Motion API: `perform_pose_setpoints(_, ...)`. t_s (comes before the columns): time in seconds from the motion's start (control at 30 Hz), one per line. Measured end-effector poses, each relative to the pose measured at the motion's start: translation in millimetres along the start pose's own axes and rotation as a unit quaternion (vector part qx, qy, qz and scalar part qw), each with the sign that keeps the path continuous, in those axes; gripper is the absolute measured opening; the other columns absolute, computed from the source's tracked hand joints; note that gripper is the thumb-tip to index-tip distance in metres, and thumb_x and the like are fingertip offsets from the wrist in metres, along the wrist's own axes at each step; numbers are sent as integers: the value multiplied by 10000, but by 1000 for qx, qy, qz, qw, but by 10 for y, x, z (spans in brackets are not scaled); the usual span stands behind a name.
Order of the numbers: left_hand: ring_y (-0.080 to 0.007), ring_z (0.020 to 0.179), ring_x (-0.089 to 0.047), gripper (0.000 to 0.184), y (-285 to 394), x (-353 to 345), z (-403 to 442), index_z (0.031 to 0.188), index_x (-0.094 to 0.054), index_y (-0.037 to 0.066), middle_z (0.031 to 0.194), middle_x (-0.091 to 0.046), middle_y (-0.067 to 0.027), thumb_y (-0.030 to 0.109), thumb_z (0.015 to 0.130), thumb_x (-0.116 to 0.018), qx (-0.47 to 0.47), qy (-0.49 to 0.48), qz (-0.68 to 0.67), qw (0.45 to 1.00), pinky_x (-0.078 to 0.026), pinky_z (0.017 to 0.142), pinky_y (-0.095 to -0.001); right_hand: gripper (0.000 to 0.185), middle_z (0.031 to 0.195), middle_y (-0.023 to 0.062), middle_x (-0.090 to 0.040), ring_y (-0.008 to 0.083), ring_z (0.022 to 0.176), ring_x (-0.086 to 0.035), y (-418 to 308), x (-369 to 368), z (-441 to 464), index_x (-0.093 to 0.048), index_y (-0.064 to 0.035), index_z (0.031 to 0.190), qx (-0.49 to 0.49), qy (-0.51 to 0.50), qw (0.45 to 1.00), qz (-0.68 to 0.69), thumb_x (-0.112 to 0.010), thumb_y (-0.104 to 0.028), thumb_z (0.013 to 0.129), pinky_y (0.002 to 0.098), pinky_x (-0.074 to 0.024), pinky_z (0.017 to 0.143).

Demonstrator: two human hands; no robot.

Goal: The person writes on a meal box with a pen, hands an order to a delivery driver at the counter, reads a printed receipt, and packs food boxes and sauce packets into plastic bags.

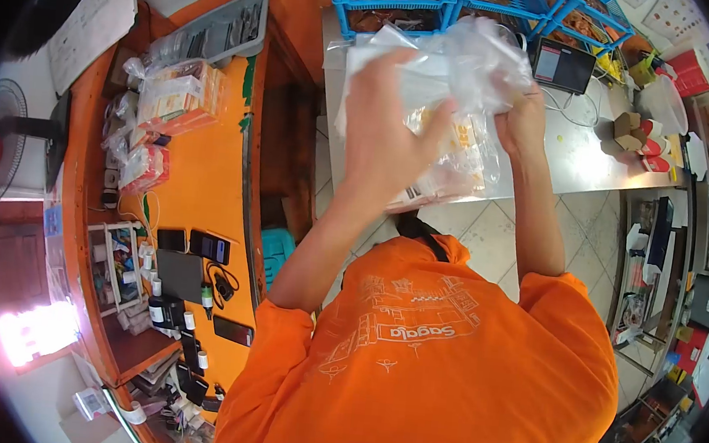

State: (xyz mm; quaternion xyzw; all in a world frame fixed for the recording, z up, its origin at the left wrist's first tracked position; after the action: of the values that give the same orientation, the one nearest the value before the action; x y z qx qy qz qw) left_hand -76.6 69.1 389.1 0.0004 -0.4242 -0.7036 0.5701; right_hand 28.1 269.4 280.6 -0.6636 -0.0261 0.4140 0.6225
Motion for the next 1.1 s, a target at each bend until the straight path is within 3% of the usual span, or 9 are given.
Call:
perform_pose_setpoints(0.13,-374,1094,-566,585,-390,-188,-497,1277,-464,20,1162,-578,-253,216,792,-726,119,-114,270,949,-444,907,-490,238,973,112,-725,180,943,-678,255,-13,-118,-701,25,1013,73,-33,958,-275,-561,55,823,331,-524,839)
perform_pose_setpoints(0.23,-425,938,-645,521,-1084,-15,-746,1243,-466,4,967,-644,-291,141,795,-693,294,-189,232,908,-493,804,-518,357,909,123,-727,245,875,-684,844,-518,-345,-721,-10,980,131,-277,834,-459,-524,85,698,333,-524,800)
perform_pose_setpoints(0.37,-482,822,-642,473,-947,476,-743,1242,-474,16,882,-670,-277,42,797,-634,244,-64,153,955,-519,740,-515,414,910,189,-707,336,866,-680,1383,-1243,-867,-734,-46,984,122,-533,688,-477,-543,54,631,372,-523,811)
perform_pose_setpoints(0.6,-287,768,-719,513,-827,579,-632,1286,-500,30,922,-705,-213,-50,785,-579,285,9,-127,950,-543,691,-369,394,1016,168,-695,328,968,-656,2405,-1696,-1097,-706,-106,1093,-66,-642,403,-649,-594,-65,717,406,-506,863)
perform_pose_setpoints(0.8,-230,783,-657,573,-941,608,-687,1293,-483,46,1190,-645,-183,-75,749,-615,333,30,-144,931,-519,731,-363,410,1090,161,-677,325,1016,-640,2663,-1714,-1182,-673,-138,1170,-84,-647,330,-682,-629,-158,763,414,-497,888)
perform_pose_setpoints(0.83,-213,902,-676,562,-991,569,-752,1335,-470,12,1282,-539,-194,-108,790,-541,332,6,-183,925,-520,694,-280,415,1103,159,-674,325,1024,-638,2642,-1714,-1157,-668,-144,1183,-82,-648,319,-686,-635,-174,771,416,-495,892)
perform_pose_setpoints(0.93,-204,882,-664,542,-1091,605,-926,1312,-490,2,1277,-544,-195,-118,786,-536,352,-3,-235,906,-505,678,-273,432,1140,155,-665,323,1048,-630,2233,-1787,-1062,-651,-160,1222,-85,-642,305,-699,-653,-221,794,420,-490,905)
perform_pose_setpoints(1.03,-206,877,-650,520,-965,750,-989,1295,-496,-22,1278,-540,-200,-129,787,-529,372,38,-303,877,-500,697,-275,573,1144,158,-661,315,1146,-590,1711,-1693,-811,-610,-171,1292,-65,-597,416,-683,-728,-363,765,454,-435,994)
perform_pose_setpoints(1.1,-227,913,-650,502,-982,638,-916,1274,-498,-41,1252,-542,-193,-139,783,-530,359,47,-357,861,-502,712,-290,505,1108,142,-674,339,1199,-540,1705,-1332,-691,-670,-122,1150,118,-513,403,-748,-740,-414,745,507,-398,1019)
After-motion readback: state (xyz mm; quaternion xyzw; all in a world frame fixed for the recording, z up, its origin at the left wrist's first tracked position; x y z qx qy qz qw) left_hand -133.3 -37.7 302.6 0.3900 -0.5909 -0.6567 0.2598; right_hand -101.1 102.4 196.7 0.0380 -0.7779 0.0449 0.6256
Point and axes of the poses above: each hand's wrist, its own z-axis towards the middle knuckle, its own x-axis out of the back of the hand, y = z × x, the point moved 10 cm from there along z, towards the middle knuckle
